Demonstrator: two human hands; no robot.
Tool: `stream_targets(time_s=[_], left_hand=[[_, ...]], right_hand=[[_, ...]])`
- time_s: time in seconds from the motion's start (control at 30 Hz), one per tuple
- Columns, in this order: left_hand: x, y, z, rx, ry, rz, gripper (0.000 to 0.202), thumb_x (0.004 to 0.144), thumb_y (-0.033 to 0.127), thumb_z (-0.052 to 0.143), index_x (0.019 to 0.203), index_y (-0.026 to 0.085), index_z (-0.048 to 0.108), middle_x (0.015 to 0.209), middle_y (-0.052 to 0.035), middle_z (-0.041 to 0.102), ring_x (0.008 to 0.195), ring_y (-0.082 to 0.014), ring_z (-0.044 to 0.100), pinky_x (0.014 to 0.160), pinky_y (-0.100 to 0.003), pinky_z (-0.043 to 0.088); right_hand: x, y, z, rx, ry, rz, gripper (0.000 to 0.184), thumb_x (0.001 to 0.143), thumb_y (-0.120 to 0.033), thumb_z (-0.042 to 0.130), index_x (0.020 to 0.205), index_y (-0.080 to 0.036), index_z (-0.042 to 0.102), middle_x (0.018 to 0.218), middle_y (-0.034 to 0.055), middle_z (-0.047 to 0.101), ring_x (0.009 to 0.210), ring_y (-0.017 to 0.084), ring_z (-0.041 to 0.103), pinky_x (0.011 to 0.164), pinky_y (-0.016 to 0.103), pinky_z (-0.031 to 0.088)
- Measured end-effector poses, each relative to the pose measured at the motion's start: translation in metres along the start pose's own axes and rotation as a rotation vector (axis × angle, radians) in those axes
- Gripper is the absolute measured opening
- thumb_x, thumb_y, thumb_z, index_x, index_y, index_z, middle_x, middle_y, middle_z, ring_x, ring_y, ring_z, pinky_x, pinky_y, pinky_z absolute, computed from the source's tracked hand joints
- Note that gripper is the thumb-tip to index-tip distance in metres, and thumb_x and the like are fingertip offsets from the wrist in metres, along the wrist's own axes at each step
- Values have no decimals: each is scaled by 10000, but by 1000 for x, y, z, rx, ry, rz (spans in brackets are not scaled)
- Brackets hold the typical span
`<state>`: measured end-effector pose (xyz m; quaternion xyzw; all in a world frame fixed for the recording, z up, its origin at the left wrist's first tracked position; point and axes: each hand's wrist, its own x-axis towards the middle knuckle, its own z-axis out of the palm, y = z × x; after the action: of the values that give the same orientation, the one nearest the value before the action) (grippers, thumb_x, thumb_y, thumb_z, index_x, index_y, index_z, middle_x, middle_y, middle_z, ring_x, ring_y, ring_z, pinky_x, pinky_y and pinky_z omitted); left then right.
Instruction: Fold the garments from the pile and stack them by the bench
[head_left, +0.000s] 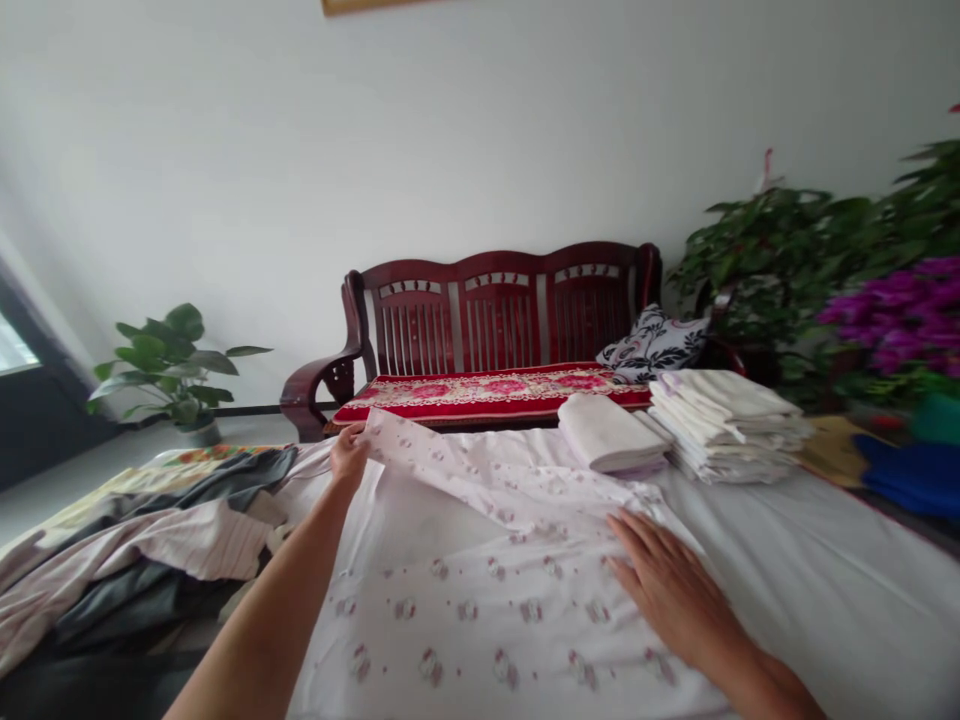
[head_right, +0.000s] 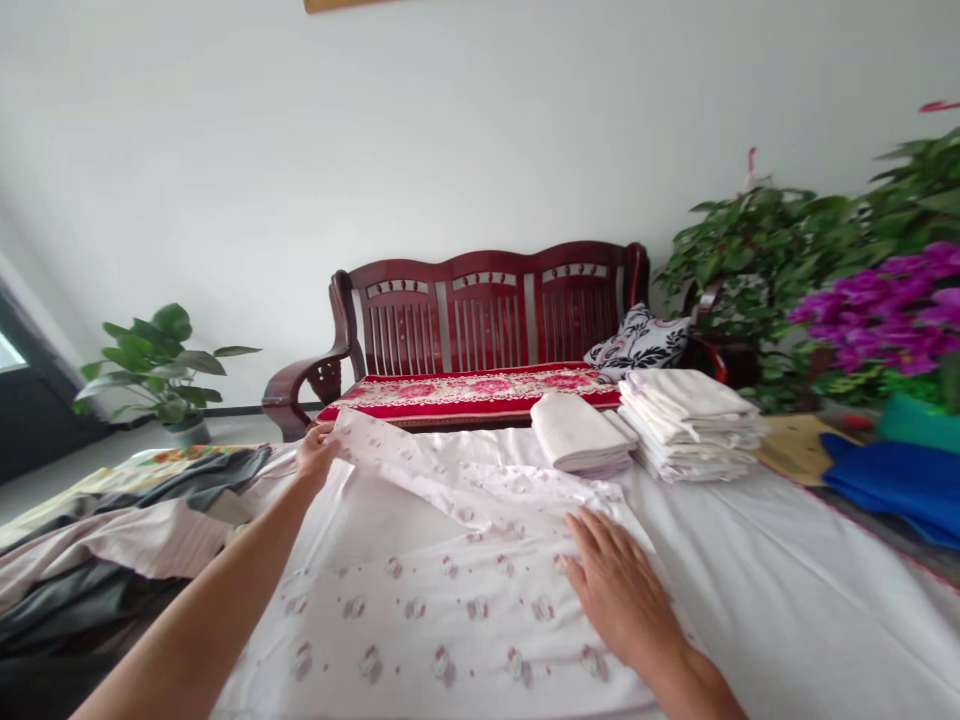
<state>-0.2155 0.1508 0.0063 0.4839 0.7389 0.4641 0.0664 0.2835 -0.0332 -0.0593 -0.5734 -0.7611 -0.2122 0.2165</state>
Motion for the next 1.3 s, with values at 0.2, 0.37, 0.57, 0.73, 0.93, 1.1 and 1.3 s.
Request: stream_targets(time_s=[0.2,0.37,0.57,0.73,0.93,1.1,1.3], left_hand=[[-18,-3,-3,274,-89,-48,461,732,78,595,1169,191,685,1238,-169,665,1188,-380,596,985,-500,454],[-50,22,8,524,-128,225,486,847,110,490,1295,222,640,1373,-144,588,1264,-361,525,1068,-513,382],[-105,59,19,279,-354,519,359,873,124,492,1134,226,716,1223,-64,703,1162,-252,619,1065,-378,439],[-189,92,7,-44,-540,812,349,900,90,451,1007,242,746,1121,-47,744,1135,-209,644,1048,-351,469],[-278,121,-25,-114,-977,1002,311,904,261,617,1210,285,668,1206,-21,696,1114,-186,618,1032,-308,469],[-300,127,-30,126,-1011,974,612,835,472,715,1388,301,517,1453,-89,502,1278,-300,472,1087,-451,417],[-323,127,-20,186,-976,951,432,820,399,744,1209,281,598,1216,-65,593,1102,-268,519,973,-416,477]], right_hand=[[4,-4,-9,43,-19,-28,462,952,-392,466,1364,-226,592,1432,97,600,1308,284,555,1054,470,478],[10,-6,-20,192,-30,26,401,978,-367,412,1258,-238,668,1325,89,675,1235,257,611,1052,451,490],[20,12,-32,366,-60,291,464,993,-350,297,1153,-207,709,1218,106,720,1159,226,654,1030,382,505],[41,37,-35,232,-117,485,438,953,-300,358,1250,-184,658,1292,140,675,1182,262,627,1013,397,479],[72,53,-33,68,-370,711,471,983,-417,351,1203,-154,674,1203,198,669,1133,323,631,870,426,508],[86,54,-22,67,-376,710,438,924,-507,491,1147,-197,707,1194,173,660,1140,325,619,860,436,505],[89,62,-20,147,-362,781,407,941,-478,462,1125,-194,687,1186,160,687,1061,320,662,808,431,510]])
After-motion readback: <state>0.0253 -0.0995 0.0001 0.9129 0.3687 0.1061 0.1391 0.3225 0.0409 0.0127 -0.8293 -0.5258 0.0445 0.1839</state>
